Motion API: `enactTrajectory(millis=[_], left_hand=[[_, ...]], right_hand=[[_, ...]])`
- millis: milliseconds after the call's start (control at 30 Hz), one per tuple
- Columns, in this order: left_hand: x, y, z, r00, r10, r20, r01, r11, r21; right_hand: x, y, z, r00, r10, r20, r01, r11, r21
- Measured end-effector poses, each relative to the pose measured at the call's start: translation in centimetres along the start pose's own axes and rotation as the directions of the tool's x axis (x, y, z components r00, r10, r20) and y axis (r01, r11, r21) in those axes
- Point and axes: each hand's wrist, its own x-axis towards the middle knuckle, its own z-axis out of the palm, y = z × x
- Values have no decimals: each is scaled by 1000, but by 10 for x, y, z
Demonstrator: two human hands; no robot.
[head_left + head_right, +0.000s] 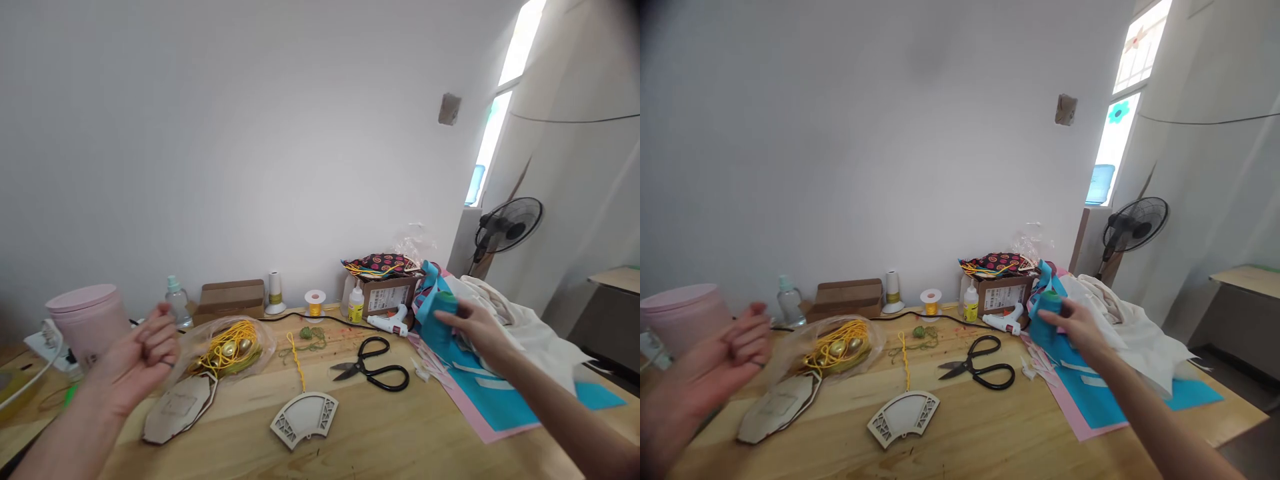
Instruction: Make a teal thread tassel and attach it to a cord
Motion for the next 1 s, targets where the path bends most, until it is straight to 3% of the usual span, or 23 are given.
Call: enactTrajectory(millis=[33,133,233,300,400,433,467,533,600,633,733,800,833,900,1000], left_hand=[[1,-9,8,1000,-11,28,11,1000,5],[-3,-26,24,997,-69,29,68,997,36],[-11,-34,32,989,-147,6,146,986,76],[-15,-42,35,975,-216,-52,219,972,85],[-21,-63,42,925,-363,-112,373,923,96],[-23,-72,46,903,-420,-90,428,897,108],[-26,-82,52,877,-475,-64,480,869,123],[-32,-99,65,822,-570,20,562,815,140],[-37,-109,80,763,-633,132,616,773,152],[-39,-112,86,736,-653,178,634,757,158],[-43,-108,95,690,-675,260,665,734,139],[-43,-101,91,690,-677,257,672,731,120],[-43,-98,87,692,-680,243,672,730,127],[-44,-94,76,685,-695,220,666,719,199],[-47,-99,61,607,-763,224,666,641,380]], right_hand=[[-4,6,15,989,40,145,-37,999,-28],[-10,29,37,949,49,311,-28,997,-71],[-11,50,35,955,17,295,8,997,-81],[-13,53,30,985,-35,171,56,991,-120],[-29,33,35,977,-185,-106,166,972,-168],[-38,21,42,967,-216,-139,195,969,-150],[-48,7,53,971,-222,-93,213,972,-101],[-68,-20,83,968,-191,161,185,981,51],[-84,-42,116,912,-174,371,80,964,254],[-88,-49,131,855,-183,485,-2,935,356],[-92,-59,157,593,-223,774,-251,862,441],[-87,-59,156,430,-201,880,-299,888,349],[-83,-59,151,384,-170,908,-281,915,290],[-73,-60,137,386,-96,917,-202,962,186],[-59,-70,119,508,-101,855,-6,993,120]])
